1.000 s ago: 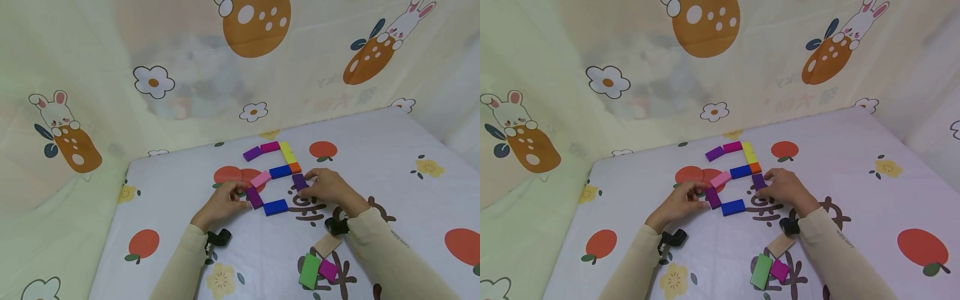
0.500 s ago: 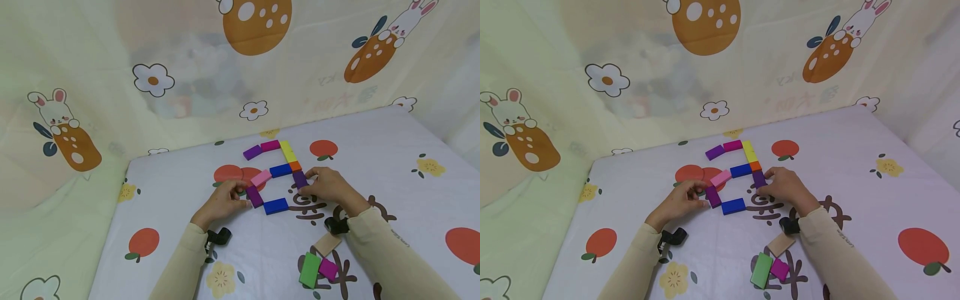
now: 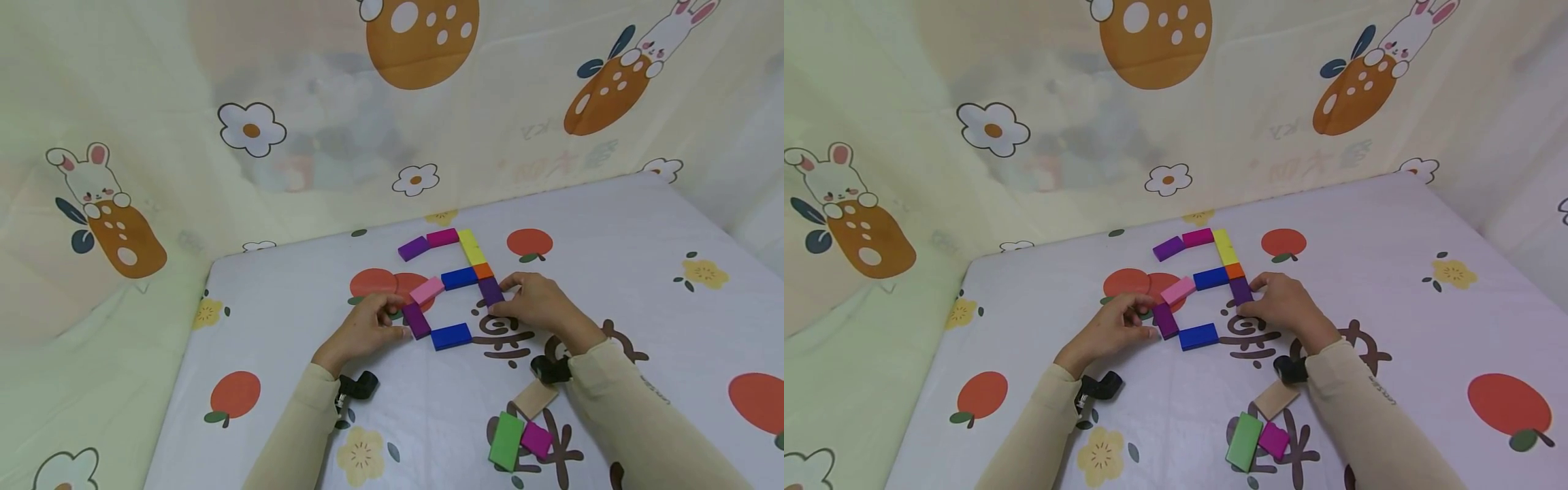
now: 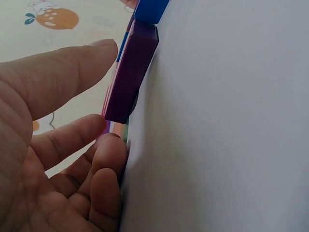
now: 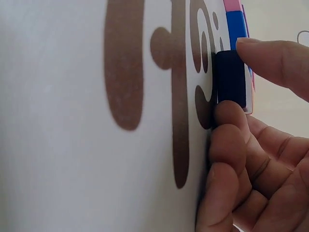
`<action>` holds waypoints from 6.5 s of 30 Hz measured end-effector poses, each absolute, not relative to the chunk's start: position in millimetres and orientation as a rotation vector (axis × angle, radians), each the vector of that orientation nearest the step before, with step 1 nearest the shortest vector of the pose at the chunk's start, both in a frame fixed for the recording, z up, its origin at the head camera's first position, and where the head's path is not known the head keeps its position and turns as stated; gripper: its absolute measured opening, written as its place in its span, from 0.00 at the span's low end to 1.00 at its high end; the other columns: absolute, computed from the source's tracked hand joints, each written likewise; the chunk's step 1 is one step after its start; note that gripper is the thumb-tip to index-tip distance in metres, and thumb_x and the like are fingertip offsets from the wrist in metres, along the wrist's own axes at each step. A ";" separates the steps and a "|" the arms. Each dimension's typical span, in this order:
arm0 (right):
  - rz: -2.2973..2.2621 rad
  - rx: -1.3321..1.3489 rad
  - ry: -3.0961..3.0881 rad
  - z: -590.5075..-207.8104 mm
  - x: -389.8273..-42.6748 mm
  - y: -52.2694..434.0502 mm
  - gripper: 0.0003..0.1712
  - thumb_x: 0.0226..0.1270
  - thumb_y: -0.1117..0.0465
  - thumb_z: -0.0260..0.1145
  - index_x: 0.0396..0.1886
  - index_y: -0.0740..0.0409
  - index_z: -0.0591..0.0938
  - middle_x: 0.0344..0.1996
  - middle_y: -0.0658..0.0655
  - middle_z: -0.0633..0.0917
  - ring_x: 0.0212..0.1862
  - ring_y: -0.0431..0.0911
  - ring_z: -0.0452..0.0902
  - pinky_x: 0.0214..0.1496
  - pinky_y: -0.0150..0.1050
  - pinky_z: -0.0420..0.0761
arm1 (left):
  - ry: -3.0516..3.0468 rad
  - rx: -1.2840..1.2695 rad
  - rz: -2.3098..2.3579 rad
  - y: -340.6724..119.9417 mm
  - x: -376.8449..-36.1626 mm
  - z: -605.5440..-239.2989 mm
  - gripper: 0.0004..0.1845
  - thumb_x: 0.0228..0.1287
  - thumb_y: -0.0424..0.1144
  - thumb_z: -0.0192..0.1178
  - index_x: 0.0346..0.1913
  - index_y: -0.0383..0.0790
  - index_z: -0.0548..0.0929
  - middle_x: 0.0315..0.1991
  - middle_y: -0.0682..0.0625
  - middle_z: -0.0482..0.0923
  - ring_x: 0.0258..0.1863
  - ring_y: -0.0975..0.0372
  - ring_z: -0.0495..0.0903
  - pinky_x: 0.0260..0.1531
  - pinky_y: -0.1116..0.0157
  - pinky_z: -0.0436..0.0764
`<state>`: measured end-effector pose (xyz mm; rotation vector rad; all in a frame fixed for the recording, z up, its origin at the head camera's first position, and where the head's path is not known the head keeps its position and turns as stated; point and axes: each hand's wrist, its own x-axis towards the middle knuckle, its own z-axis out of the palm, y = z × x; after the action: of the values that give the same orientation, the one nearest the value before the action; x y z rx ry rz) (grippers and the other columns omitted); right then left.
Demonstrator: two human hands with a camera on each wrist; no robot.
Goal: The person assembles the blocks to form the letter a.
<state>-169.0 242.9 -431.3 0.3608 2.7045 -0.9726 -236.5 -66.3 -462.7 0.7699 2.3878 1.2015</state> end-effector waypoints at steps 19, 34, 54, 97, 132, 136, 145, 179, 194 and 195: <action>-0.993 0.363 2.642 -432.8 -172.3 242.1 0.42 0.58 0.49 0.71 0.69 0.59 0.67 0.27 0.59 0.75 0.29 0.49 0.71 0.28 0.36 0.68 | 2.395 0.751 1.169 -65.3 -233.3 -462.1 0.27 0.57 0.43 0.71 0.60 0.47 0.77 0.49 0.52 0.73 0.44 0.59 0.72 0.45 0.63 0.75; -0.905 0.314 2.726 -435.4 -175.2 238.2 0.46 0.58 0.41 0.68 0.70 0.59 0.66 0.46 0.66 0.80 0.37 0.52 0.73 0.31 0.38 0.72 | 2.405 0.756 1.170 -66.1 -233.6 -462.1 0.26 0.58 0.43 0.70 0.59 0.46 0.77 0.49 0.50 0.73 0.44 0.59 0.72 0.45 0.63 0.75; -0.891 0.363 2.744 -437.3 -176.6 236.7 0.44 0.60 0.42 0.67 0.70 0.60 0.67 0.61 0.72 0.72 0.47 0.57 0.71 0.36 0.40 0.75 | 2.403 0.816 1.186 -65.8 -235.3 -463.3 0.26 0.57 0.41 0.70 0.59 0.46 0.77 0.49 0.50 0.73 0.43 0.59 0.72 0.45 0.63 0.75; -0.903 0.334 2.731 -437.4 -178.3 239.1 0.45 0.59 0.42 0.68 0.70 0.59 0.66 0.49 0.67 0.79 0.40 0.53 0.73 0.32 0.37 0.73 | 2.425 0.788 1.154 -64.9 -232.1 -458.2 0.25 0.58 0.41 0.70 0.59 0.47 0.78 0.49 0.50 0.72 0.44 0.59 0.72 0.45 0.64 0.74; -1.007 0.230 2.574 -433.3 -203.7 253.5 0.41 0.67 0.47 0.61 0.75 0.56 0.59 0.23 0.55 0.71 0.22 0.47 0.70 0.27 0.36 0.72 | 2.421 0.832 1.164 -66.6 -234.3 -464.1 0.25 0.58 0.41 0.70 0.59 0.47 0.78 0.48 0.51 0.73 0.43 0.61 0.72 0.44 0.64 0.75; -1.014 0.229 2.581 -432.4 -201.9 252.4 0.41 0.67 0.48 0.62 0.74 0.57 0.60 0.24 0.56 0.71 0.22 0.47 0.70 0.27 0.36 0.72 | 2.427 0.839 1.158 -66.3 -233.8 -463.8 0.25 0.58 0.41 0.70 0.59 0.47 0.78 0.49 0.51 0.73 0.43 0.60 0.72 0.45 0.64 0.75; -1.025 0.221 2.583 -430.3 -200.4 249.8 0.42 0.66 0.48 0.63 0.74 0.58 0.60 0.26 0.57 0.73 0.24 0.47 0.71 0.28 0.36 0.73 | 2.560 0.818 0.967 -60.2 -227.7 -461.0 0.33 0.51 0.52 0.74 0.61 0.52 0.76 0.47 0.54 0.70 0.44 0.62 0.70 0.41 0.66 0.75; -1.080 0.228 2.516 -436.4 -198.7 259.9 0.45 0.65 0.46 0.65 0.75 0.59 0.58 0.26 0.57 0.72 0.26 0.47 0.70 0.30 0.37 0.71 | 2.598 0.799 0.823 -22.6 -251.5 -443.0 0.24 0.63 0.54 0.63 0.57 0.47 0.77 0.39 0.57 0.75 0.40 0.64 0.74 0.37 0.67 0.76; -1.094 0.235 2.546 -433.3 -198.3 259.2 0.44 0.65 0.47 0.65 0.74 0.58 0.59 0.28 0.58 0.72 0.27 0.48 0.70 0.30 0.37 0.71 | 2.696 0.822 0.673 -6.9 -264.8 -441.9 0.16 0.64 0.51 0.63 0.48 0.46 0.80 0.37 0.55 0.72 0.37 0.65 0.72 0.34 0.69 0.73; -1.095 0.234 2.545 -433.3 -198.3 259.3 0.44 0.65 0.47 0.65 0.74 0.59 0.59 0.28 0.58 0.72 0.27 0.48 0.70 0.30 0.37 0.71 | 2.703 0.824 0.653 -4.9 -265.7 -440.8 0.17 0.63 0.52 0.64 0.48 0.47 0.80 0.37 0.55 0.72 0.37 0.65 0.72 0.34 0.69 0.73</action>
<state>-198.3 259.3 -433.3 0.2337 2.5453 -1.0953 -265.7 -4.9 -440.8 0.8245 2.7034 0.6526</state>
